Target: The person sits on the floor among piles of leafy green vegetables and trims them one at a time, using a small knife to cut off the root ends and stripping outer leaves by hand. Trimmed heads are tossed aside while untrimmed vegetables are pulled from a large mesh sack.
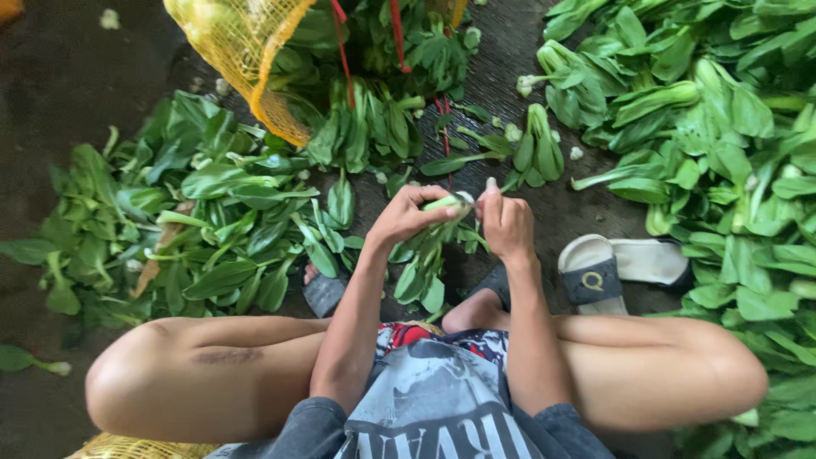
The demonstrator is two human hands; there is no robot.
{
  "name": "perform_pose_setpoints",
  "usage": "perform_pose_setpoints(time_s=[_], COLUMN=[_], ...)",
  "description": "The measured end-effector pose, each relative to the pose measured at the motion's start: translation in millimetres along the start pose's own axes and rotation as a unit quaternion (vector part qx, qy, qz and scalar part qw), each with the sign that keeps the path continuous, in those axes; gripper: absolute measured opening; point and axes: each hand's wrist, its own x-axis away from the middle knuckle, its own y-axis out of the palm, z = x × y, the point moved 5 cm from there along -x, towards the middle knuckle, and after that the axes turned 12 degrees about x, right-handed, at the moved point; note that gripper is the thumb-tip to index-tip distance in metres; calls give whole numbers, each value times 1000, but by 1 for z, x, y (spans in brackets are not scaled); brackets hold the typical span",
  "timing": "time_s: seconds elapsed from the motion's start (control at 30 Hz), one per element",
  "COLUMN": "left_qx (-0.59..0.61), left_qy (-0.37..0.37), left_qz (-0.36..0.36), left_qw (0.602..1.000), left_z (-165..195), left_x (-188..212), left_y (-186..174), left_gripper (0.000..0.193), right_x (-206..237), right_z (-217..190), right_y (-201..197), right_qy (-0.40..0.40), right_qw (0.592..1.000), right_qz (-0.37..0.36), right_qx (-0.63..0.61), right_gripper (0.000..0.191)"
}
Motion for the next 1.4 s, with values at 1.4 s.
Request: perform_pose_setpoints(time_s=[1.4], left_qx=[-228], left_qy=[-59], left_qz=[144], left_qw=[961], left_z=[-72], left_x=[3], left_y=[-21], left_gripper=[48], right_x=[8], right_z=[22], right_y=[-5], right_qy=[37], right_qw=[997], right_qz=[-55], right_qx=[43], right_gripper=[28])
